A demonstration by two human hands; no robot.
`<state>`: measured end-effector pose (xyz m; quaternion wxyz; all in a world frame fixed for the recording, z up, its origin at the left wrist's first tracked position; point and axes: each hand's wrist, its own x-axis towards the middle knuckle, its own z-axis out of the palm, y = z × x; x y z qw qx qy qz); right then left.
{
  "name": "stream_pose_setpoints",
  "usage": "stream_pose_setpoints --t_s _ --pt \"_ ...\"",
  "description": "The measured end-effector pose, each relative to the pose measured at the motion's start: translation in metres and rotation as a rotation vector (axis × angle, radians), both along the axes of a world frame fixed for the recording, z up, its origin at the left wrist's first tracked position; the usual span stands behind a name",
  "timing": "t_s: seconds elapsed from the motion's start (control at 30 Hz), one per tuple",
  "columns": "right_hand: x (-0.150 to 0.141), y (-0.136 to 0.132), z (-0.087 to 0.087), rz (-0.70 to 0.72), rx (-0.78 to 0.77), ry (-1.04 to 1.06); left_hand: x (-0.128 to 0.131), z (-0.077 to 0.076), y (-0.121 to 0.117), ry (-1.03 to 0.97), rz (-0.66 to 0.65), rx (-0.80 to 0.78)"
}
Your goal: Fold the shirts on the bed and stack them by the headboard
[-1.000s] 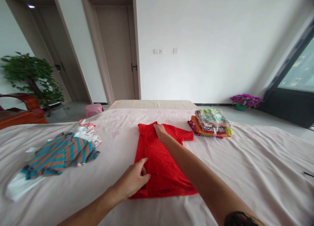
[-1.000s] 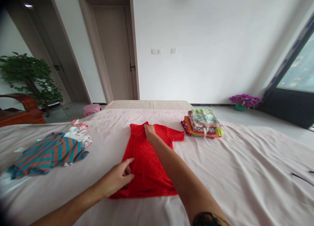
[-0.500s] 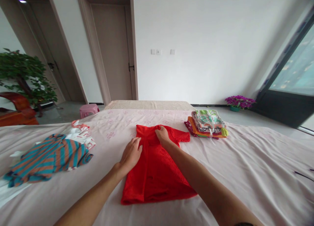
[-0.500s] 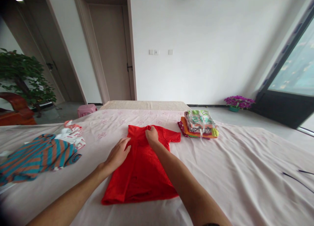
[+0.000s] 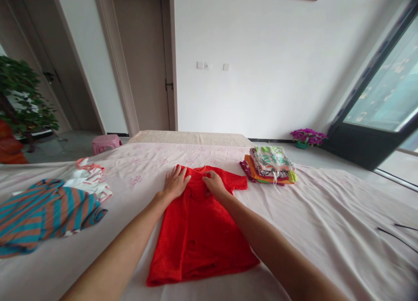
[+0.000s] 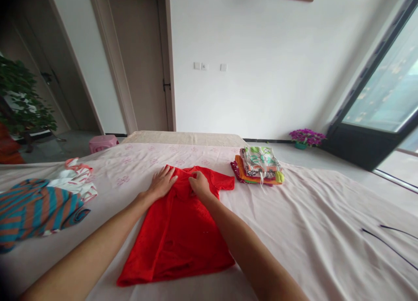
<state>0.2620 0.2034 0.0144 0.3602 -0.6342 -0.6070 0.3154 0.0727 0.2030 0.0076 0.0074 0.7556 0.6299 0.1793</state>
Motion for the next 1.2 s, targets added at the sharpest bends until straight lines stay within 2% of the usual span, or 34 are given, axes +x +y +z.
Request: stream_pose_setpoints --t_s 0.13,0.23,0.3,0.43,0.53,0.6,0.67,0.73,0.87,1.0,1.07,1.2 --pt "0.004 -0.005 0.001 0.030 -0.088 0.010 0.000 -0.001 0.005 0.033 -0.069 -0.003" --pt "0.008 -0.011 0.012 0.075 -0.112 -0.124 0.000 0.000 0.002 0.045 -0.085 0.014" --pt "0.010 -0.017 0.023 0.068 -0.091 -0.291 0.001 0.001 -0.002 0.037 -0.083 0.065" --pt "0.009 -0.033 0.043 0.020 0.129 -0.665 0.003 -0.002 -0.009 -0.010 -0.171 0.110" --pt "0.005 -0.041 0.045 0.092 0.334 -0.784 0.005 -0.009 -0.011 -0.008 -0.226 0.060" --pt "0.003 -0.044 0.039 0.247 0.396 -0.817 0.005 -0.013 -0.012 -0.001 -0.237 0.036" --pt "0.003 -0.047 0.029 0.406 0.366 -0.840 0.005 -0.013 -0.012 -0.001 -0.227 0.026" --pt "0.005 -0.051 0.022 0.502 0.317 -0.853 0.005 -0.012 -0.012 -0.010 -0.191 0.039" --pt "0.012 -0.070 0.027 0.496 0.364 -0.846 0.005 -0.004 -0.011 0.016 -0.072 -0.005" --pt "0.014 -0.087 0.040 0.568 0.490 -0.823 0.005 0.001 -0.005 0.034 -0.037 -0.093" --pt "0.013 -0.089 0.040 0.603 0.488 -0.841 0.005 0.002 -0.003 0.038 -0.034 -0.107" --pt "0.011 -0.084 0.033 0.561 0.471 -0.850 0.004 0.001 -0.004 0.055 -0.055 -0.086"
